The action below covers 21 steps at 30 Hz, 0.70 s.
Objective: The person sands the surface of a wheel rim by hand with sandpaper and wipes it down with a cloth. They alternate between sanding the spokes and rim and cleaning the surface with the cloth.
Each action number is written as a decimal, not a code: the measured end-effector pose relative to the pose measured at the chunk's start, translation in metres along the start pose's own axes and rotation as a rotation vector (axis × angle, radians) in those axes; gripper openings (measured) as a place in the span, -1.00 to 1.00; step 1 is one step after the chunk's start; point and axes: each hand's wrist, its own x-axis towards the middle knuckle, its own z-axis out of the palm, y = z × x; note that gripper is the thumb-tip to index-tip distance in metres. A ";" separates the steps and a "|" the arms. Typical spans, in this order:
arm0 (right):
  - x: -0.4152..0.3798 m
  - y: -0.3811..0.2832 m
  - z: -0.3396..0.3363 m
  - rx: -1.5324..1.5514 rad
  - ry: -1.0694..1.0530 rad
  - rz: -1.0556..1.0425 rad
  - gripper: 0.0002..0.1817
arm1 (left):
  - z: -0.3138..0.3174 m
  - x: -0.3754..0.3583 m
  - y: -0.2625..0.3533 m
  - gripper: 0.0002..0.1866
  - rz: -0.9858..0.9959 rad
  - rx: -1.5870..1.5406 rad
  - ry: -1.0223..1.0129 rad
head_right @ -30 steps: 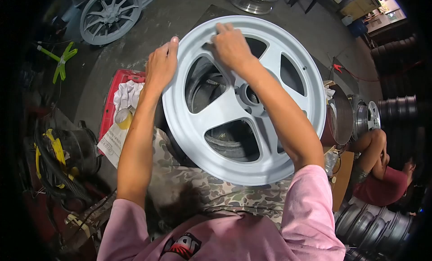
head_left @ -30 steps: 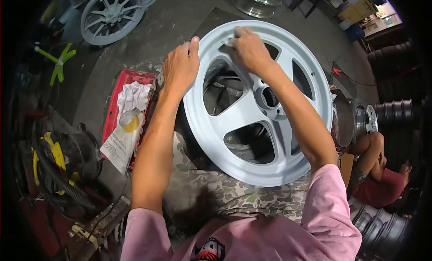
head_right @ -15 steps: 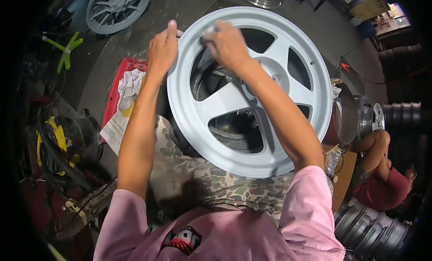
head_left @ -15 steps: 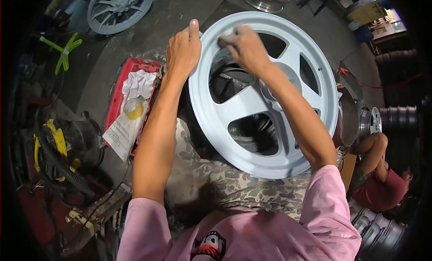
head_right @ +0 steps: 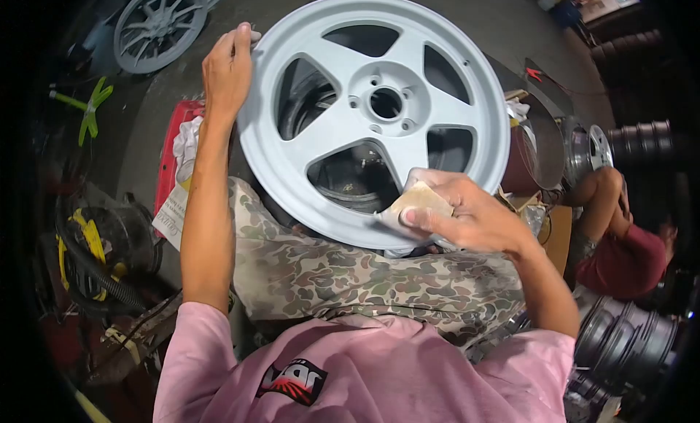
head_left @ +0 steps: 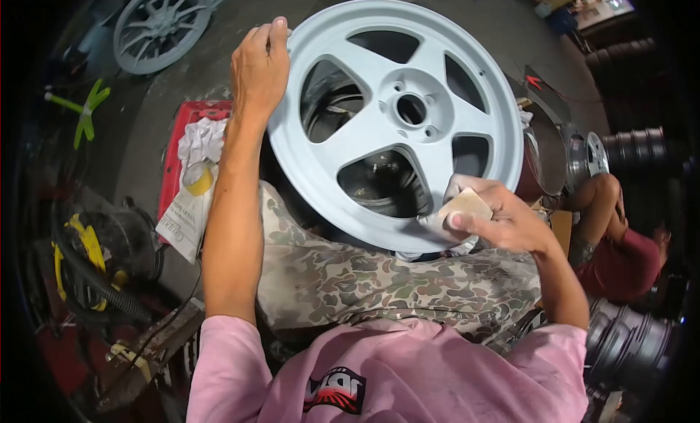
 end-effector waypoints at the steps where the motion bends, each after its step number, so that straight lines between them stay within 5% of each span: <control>1: -0.011 0.001 0.007 0.001 0.022 0.004 -0.71 | -0.001 -0.001 0.011 -0.53 0.049 -0.021 -0.012; 3: -0.031 0.003 0.027 0.139 -0.163 0.231 -0.71 | 0.002 -0.011 0.033 -0.58 0.042 -0.024 -0.121; 9: -0.069 0.050 0.071 0.088 -0.252 0.059 -0.70 | 0.006 -0.053 0.089 -0.15 0.036 0.230 -0.911; 18: -0.093 0.113 0.089 0.097 -0.005 0.127 -0.73 | 0.037 -0.078 0.117 -0.32 0.142 0.397 -0.751; 21: -0.098 0.143 0.093 0.136 0.067 0.124 -0.72 | 0.046 -0.075 0.115 -0.23 0.399 0.263 -0.594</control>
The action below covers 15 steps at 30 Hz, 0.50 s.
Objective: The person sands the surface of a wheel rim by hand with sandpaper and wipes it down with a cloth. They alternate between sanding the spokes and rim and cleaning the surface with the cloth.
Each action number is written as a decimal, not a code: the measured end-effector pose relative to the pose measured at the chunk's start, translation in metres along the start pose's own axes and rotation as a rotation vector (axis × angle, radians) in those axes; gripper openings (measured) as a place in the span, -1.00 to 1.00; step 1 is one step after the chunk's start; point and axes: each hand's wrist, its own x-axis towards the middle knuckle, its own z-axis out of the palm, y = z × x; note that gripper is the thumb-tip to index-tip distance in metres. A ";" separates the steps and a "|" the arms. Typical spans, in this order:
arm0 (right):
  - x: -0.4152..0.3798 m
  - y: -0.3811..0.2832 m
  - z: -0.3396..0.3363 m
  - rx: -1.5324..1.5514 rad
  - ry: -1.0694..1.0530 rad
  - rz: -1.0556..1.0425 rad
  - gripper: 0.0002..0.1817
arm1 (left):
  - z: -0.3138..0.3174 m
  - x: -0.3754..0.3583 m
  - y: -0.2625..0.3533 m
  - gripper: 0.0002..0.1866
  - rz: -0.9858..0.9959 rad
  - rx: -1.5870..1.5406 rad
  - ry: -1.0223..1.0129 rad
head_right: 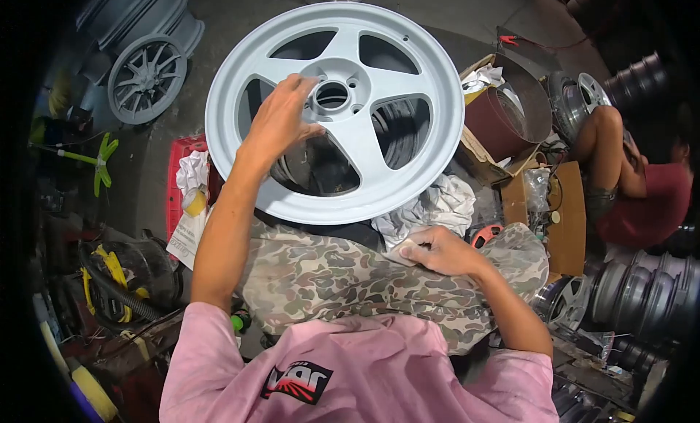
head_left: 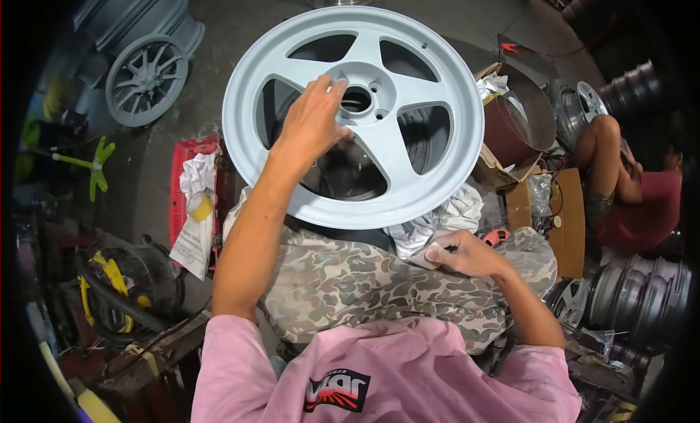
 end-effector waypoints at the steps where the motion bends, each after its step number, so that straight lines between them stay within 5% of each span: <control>1: -0.002 0.006 0.000 0.027 0.030 0.038 -0.72 | 0.004 0.005 -0.007 -0.19 0.073 -0.065 -0.041; 3: -0.007 0.023 0.001 0.090 0.051 0.171 -0.68 | 0.005 0.018 -0.016 -0.15 0.148 -0.121 -0.090; 5: -0.012 0.040 0.004 0.178 0.087 0.195 -0.66 | -0.004 0.035 -0.017 -0.07 -0.190 -0.317 -0.330; 8: -0.016 0.050 0.010 0.373 0.132 0.271 -0.60 | 0.018 0.056 -0.026 -0.02 -0.110 -0.169 -0.391; 11: -0.018 0.074 0.010 0.185 0.221 0.174 -0.59 | 0.046 0.074 -0.032 -0.15 0.035 0.062 -0.426; 15: -0.022 0.074 0.012 0.360 0.274 0.196 -0.61 | 0.055 0.089 -0.012 -0.38 0.059 0.160 -0.485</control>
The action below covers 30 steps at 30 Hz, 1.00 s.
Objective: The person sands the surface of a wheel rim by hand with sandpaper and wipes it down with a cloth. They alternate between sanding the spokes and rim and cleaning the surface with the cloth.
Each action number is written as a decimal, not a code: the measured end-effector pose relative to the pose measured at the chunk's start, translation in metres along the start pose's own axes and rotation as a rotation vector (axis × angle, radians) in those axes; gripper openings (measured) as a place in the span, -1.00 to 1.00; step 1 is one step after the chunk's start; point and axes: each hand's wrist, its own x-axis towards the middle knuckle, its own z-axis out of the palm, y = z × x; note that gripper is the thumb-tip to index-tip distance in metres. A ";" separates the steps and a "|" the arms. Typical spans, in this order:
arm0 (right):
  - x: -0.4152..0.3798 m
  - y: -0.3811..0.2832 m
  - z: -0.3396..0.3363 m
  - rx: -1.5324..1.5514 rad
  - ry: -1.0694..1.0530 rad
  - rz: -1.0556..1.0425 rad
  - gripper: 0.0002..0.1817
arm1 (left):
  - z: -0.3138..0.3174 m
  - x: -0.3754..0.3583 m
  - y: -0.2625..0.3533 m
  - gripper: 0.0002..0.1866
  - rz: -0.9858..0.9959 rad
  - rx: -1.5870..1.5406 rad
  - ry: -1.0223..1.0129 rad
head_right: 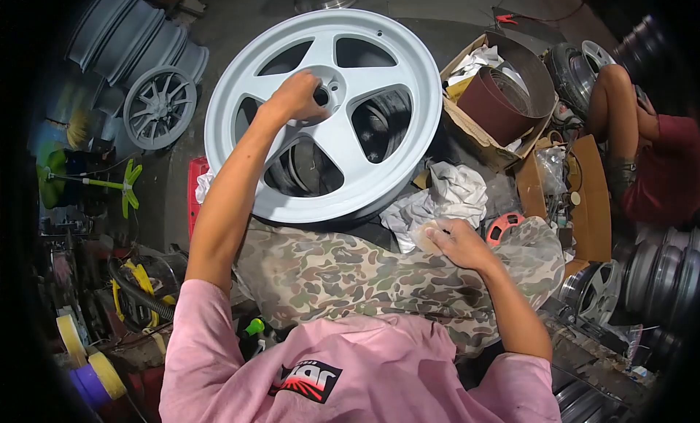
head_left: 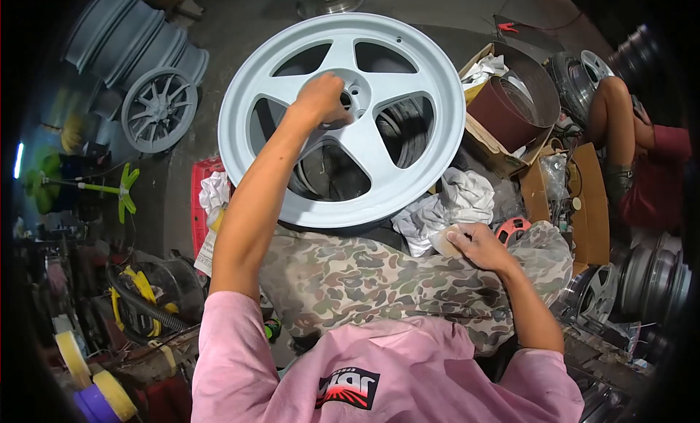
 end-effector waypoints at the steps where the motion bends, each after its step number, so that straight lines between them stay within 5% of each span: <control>1: 0.001 0.002 -0.002 -0.160 0.047 -0.098 -0.65 | 0.000 0.003 0.000 -0.43 0.011 -0.019 0.014; 7: -0.005 -0.024 0.000 -0.327 0.046 -0.103 -0.69 | 0.005 -0.008 -0.001 -0.69 0.142 -0.244 0.125; 12: 0.001 -0.017 0.006 -0.372 0.081 -0.074 -0.68 | 0.022 -0.035 0.008 -0.73 0.117 -0.112 0.306; 19: 0.010 -0.009 0.009 -0.388 0.065 -0.095 -0.63 | 0.022 -0.036 0.004 -0.72 0.120 -0.209 0.039; 27: 0.006 -0.008 0.009 -0.531 0.115 -0.106 -0.62 | -0.013 -0.054 -0.005 -0.71 0.186 -0.198 0.027; 29: 0.007 -0.003 0.011 -0.612 0.135 -0.102 -0.60 | -0.026 -0.049 0.001 -0.65 -0.017 -0.088 0.022; 30: 0.008 -0.001 0.011 -0.603 0.145 -0.103 -0.60 | -0.014 -0.045 -0.006 -0.48 0.037 -0.128 0.159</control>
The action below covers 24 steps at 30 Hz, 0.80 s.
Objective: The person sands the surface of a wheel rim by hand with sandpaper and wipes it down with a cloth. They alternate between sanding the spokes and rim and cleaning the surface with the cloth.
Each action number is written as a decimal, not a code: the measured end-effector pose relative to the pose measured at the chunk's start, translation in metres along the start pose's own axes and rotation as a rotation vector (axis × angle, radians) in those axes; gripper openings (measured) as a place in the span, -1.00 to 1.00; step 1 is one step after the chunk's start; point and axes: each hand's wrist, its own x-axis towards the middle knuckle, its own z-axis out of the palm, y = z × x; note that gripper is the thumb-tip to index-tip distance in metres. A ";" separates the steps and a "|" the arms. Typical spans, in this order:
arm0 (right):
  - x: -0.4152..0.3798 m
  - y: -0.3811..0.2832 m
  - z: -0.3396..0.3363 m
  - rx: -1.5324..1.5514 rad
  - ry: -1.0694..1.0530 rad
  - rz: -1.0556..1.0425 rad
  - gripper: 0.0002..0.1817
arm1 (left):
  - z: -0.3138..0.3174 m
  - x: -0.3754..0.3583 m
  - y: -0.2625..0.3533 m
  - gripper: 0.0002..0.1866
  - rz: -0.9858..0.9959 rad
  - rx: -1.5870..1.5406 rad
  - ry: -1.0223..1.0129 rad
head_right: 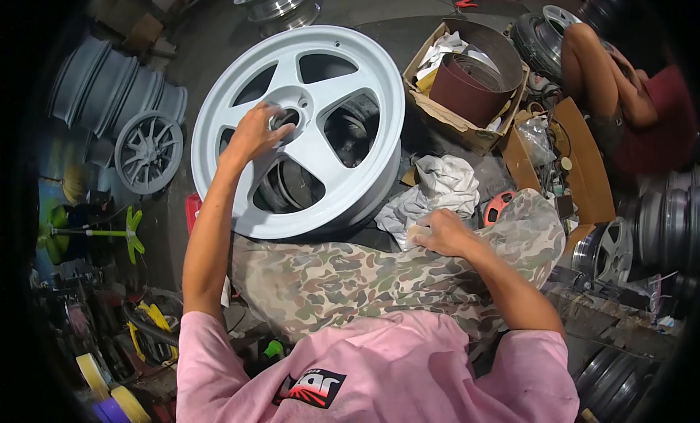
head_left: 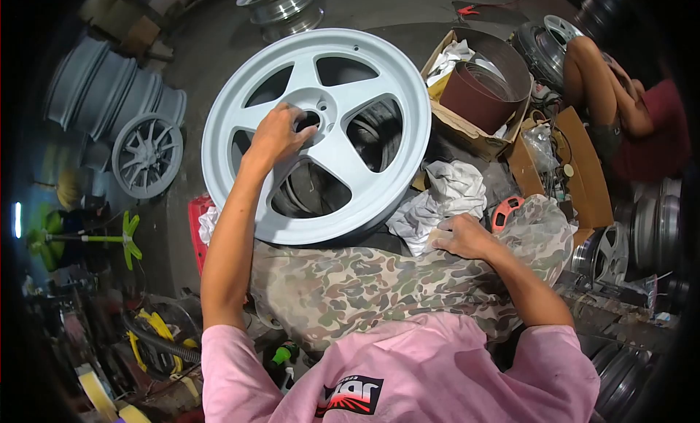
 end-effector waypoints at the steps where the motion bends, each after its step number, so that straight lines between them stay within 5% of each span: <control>1: 0.000 0.001 0.001 0.026 -0.012 -0.013 -0.60 | 0.011 0.003 -0.006 -0.48 0.014 0.007 -0.002; 4: 0.000 0.004 0.001 0.036 -0.004 -0.039 -0.61 | 0.027 0.018 -0.011 -0.24 0.001 0.051 0.007; 7: 0.000 0.009 0.006 0.000 0.036 -0.061 -0.63 | 0.028 0.031 -0.007 -0.26 -0.051 0.120 -0.090; 15: -0.005 0.006 0.006 -0.044 0.043 -0.114 -0.65 | 0.034 0.056 0.029 -0.70 -0.048 -0.223 -0.044; 18: -0.005 0.010 0.010 -0.088 0.077 -0.127 -0.65 | 0.032 0.050 0.054 -0.78 0.104 -0.137 0.306; 24: -0.001 0.023 0.020 -0.119 0.127 -0.121 -0.64 | 0.040 0.065 0.098 -0.61 0.435 -0.111 0.310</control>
